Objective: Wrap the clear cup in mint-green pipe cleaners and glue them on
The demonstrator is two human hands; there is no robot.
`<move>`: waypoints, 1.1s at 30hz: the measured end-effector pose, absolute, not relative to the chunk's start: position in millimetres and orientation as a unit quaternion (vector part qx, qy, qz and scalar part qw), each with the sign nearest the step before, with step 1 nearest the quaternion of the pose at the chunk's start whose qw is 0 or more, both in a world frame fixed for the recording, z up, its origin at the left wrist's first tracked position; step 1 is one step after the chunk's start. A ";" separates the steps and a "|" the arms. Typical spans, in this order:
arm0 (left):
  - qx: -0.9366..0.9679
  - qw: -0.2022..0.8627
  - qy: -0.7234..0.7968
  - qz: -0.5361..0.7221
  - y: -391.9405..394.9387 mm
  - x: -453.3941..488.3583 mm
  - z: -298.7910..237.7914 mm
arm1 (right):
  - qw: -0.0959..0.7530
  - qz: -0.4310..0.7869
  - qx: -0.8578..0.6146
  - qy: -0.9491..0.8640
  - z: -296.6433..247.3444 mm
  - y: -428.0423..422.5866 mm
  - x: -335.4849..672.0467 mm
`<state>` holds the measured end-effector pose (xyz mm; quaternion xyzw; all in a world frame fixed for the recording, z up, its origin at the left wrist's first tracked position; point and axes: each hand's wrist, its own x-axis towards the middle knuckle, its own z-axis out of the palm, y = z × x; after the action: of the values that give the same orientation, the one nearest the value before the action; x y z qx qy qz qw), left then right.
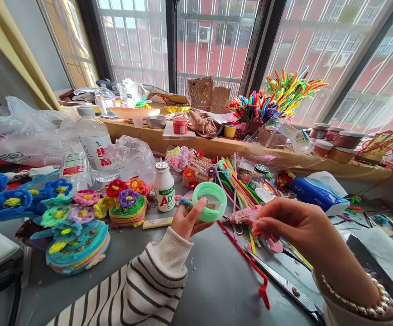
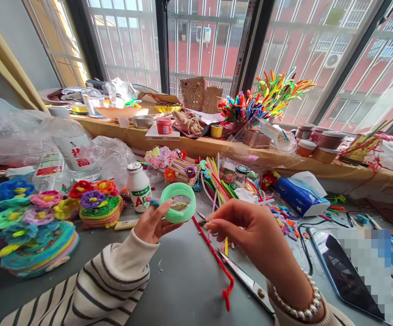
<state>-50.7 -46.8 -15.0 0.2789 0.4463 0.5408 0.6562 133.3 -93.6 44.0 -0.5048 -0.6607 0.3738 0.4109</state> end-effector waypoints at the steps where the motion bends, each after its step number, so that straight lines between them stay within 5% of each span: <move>1: 0.286 0.652 0.446 0.542 -47.3 -50.3 -15.6 | 0.417 0.349 -0.518 -0.661 41.6 -91.9 133.9; 7: 0.308 0.629 0.439 0.562 -50.7 -48.1 -17.4 | 0.382 0.194 -0.533 -0.729 39.4 -86.3 143.7; 12: 0.306 0.627 0.447 0.560 -49.4 -48.7 -18.1 | 0.363 0.212 -0.429 -0.800 52.0 -95.2 142.7; 25: 0.287 0.631 0.452 0.561 -47.8 -49.2 -17.4 | 0.394 0.388 -0.495 -0.670 43.7 -94.8 132.0; 33: 0.299 0.634 0.447 0.556 -48.2 -49.9 -17.7 | 0.334 0.320 -0.475 -0.749 40.9 -88.3 136.5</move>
<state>-49.9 -48.2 -17.7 0.2987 0.4468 0.5562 0.6338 136.5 -88.3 40.9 -0.4748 -0.7490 0.3196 0.3338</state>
